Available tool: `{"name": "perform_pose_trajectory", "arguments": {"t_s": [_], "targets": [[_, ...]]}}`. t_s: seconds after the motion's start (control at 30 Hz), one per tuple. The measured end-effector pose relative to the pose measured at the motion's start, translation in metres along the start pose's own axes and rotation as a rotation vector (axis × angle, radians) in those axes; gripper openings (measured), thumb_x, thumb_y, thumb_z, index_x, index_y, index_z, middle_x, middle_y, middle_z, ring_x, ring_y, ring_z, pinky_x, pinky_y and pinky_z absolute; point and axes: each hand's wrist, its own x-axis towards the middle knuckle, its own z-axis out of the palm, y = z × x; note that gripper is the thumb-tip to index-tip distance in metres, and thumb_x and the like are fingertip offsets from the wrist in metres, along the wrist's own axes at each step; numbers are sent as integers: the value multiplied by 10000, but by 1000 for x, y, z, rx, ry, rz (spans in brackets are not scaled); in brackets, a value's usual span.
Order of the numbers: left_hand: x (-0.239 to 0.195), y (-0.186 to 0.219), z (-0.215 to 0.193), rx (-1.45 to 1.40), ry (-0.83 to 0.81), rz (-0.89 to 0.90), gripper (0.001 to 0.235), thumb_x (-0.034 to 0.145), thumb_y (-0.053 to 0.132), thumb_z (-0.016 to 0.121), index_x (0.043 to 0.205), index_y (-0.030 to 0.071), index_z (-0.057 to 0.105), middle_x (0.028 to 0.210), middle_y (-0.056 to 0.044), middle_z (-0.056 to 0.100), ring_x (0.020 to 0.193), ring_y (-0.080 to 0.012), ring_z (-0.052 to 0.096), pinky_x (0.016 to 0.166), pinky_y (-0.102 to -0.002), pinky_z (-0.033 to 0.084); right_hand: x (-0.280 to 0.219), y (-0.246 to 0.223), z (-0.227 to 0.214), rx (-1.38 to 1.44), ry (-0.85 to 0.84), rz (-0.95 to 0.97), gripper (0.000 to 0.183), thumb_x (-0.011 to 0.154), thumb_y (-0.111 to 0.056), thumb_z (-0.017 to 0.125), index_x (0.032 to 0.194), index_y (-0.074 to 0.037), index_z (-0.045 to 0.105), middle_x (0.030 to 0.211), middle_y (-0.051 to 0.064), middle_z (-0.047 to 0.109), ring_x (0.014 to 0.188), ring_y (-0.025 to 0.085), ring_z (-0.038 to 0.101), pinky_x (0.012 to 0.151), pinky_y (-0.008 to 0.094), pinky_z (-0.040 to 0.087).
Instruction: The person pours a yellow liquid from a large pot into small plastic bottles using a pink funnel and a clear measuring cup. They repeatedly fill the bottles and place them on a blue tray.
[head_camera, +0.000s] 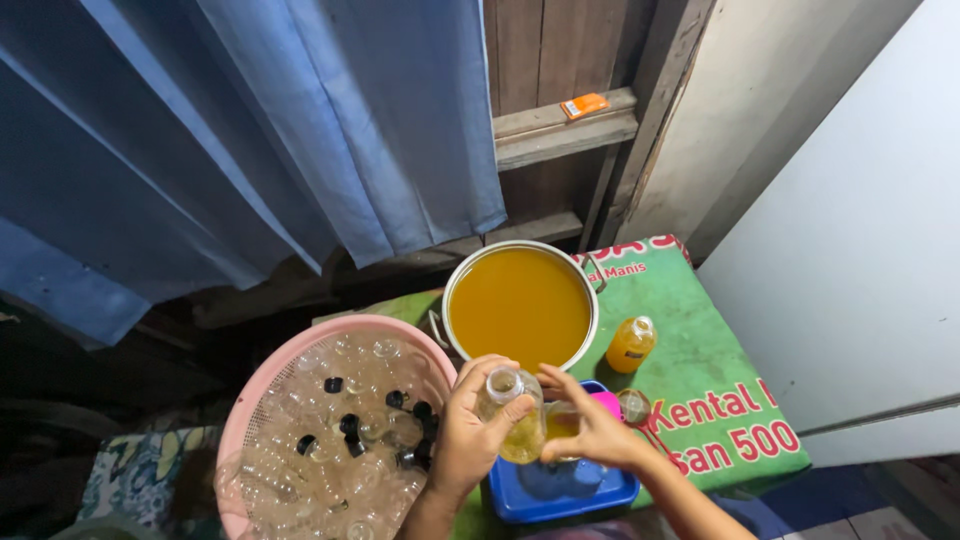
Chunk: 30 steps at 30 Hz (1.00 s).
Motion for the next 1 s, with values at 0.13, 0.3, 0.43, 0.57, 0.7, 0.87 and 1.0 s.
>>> {"name": "perform_pose_trajectory", "arguments": {"t_s": [0.13, 0.3, 0.43, 0.57, 0.7, 0.87, 1.0], "targets": [[0, 7, 12, -25, -19, -33, 377, 840, 67, 819, 1178, -3, 667, 1193, -94, 631, 1107, -166, 649, 980, -296, 516, -1, -54, 28, -106, -66, -291, 1172, 601, -232, 1003, 1543, -63, 326, 1449, 145, 586, 1360, 250, 543, 1122, 429, 427], [-2, -1, 13, -231, -189, -63, 904, 752, 135, 901, 1489, 37, 388, 1359, -137, 580, 1270, -200, 579, 1091, -327, 465, -7, -60, 32, 158, -69, -102, 1035, 658, -192, 969, 1506, -47, 393, 1440, 134, 587, 1338, 243, 581, 1116, 426, 485], [-3, -15, 12, 3, -248, -9, 1166, 637, 240, 975, 1566, 33, 302, 1454, -142, 580, 1354, -216, 570, 1132, -349, 457, -16, -60, 25, 527, -10, 171, 1033, 634, -164, 900, 1531, -121, 388, 1378, 126, 604, 1167, 287, 669, 900, 509, 587], [-7, -24, 22, 31, -230, 184, 1002, 624, 213, 1000, 1487, -4, 541, 1456, -169, 630, 1355, -252, 614, 1150, -383, 487, -18, -59, 17, 228, -42, -130, 858, 748, -89, 877, 1481, 14, 444, 1361, 187, 612, 1179, 257, 645, 991, 418, 538], [-11, -25, 22, -2, -195, 93, 843, 682, 218, 954, 1401, 15, 564, 1371, -116, 659, 1272, -208, 647, 1107, -343, 514, -26, -31, 1, 203, -85, 79, 813, 717, -118, 887, 1414, -14, 481, 1127, 156, 728, 942, 252, 740, 846, 421, 618], [-15, -25, 17, -34, -194, 39, 740, 738, 131, 934, 1384, 11, 592, 1319, -107, 646, 1216, -193, 645, 1065, -342, 528, -28, 69, -34, -262, 194, 272, 588, 787, -303, 824, 1271, -29, 632, 1094, 104, 755, 978, 212, 735, 884, 368, 581], [-13, -29, 16, -91, -164, -14, 819, 692, 127, 939, 1399, 26, 538, 1294, -85, 661, 1190, -169, 632, 1063, -330, 515, -24, 159, -29, -455, 317, 566, 540, 870, -489, 761, 1146, -25, 761, 1040, 110, 787, 954, 200, 751, 880, 335, 563]]}}
